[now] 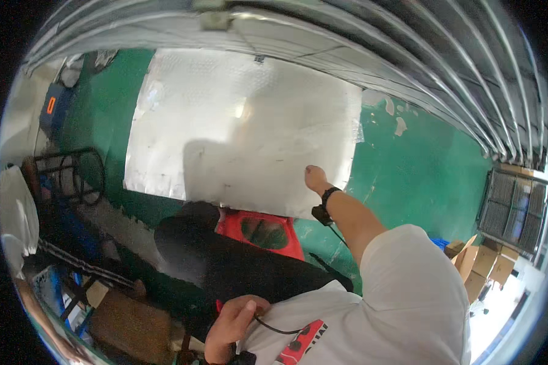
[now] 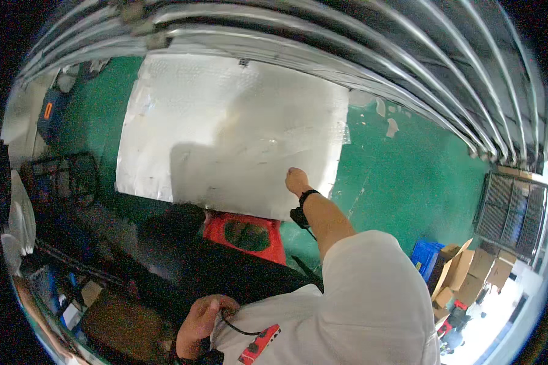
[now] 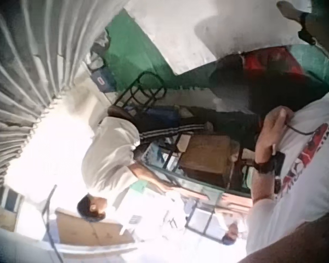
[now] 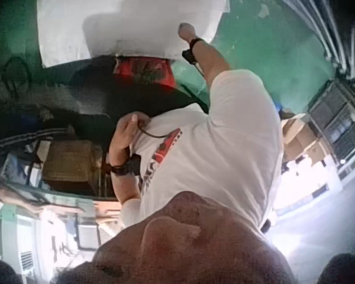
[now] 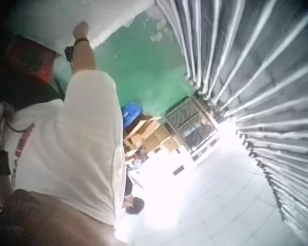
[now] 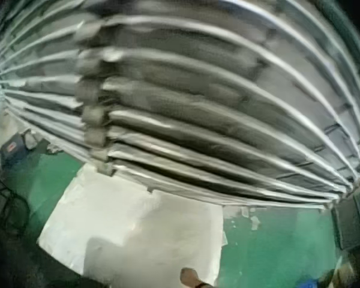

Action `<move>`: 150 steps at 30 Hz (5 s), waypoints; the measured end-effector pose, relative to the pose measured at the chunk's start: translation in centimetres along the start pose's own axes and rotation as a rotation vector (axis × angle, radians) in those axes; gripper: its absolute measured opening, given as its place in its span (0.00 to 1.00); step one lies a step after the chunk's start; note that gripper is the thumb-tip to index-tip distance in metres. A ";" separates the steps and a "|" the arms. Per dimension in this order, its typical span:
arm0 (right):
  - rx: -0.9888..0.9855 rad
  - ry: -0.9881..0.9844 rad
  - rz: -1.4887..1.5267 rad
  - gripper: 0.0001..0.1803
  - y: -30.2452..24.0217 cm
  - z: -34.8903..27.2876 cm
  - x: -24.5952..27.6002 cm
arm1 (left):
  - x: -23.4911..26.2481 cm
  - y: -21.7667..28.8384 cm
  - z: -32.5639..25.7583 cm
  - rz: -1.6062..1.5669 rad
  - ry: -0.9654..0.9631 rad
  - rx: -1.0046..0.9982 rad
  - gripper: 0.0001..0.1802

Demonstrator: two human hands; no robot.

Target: Placing components and clear plastic films onto circuit boards on a factory assembly line.

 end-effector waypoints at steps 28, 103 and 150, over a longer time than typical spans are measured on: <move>-0.423 0.080 -0.023 0.49 -15.8 9.1 -9.3 | 5.0 -2.5 3.9 -0.475 -0.650 0.105 0.29; -0.194 -0.097 -0.382 0.33 -5.8 9.7 -0.1 | 5.5 -1.9 4.8 -0.525 -0.740 0.279 0.28; 2.474 -1.811 -0.233 0.31 -35.2 -65.7 -11.0 | -34.0 -23.2 -28.5 -0.472 2.337 1.119 0.32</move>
Point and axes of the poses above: each hand's wrist, its own z-axis towards the middle knuckle, its own x-axis out of the back of the hand, y = z × x, the point moved 5 cm from there along z, towards the middle knuckle, and after that the axes turned 13 degrees about z, right-handed, at the moved point
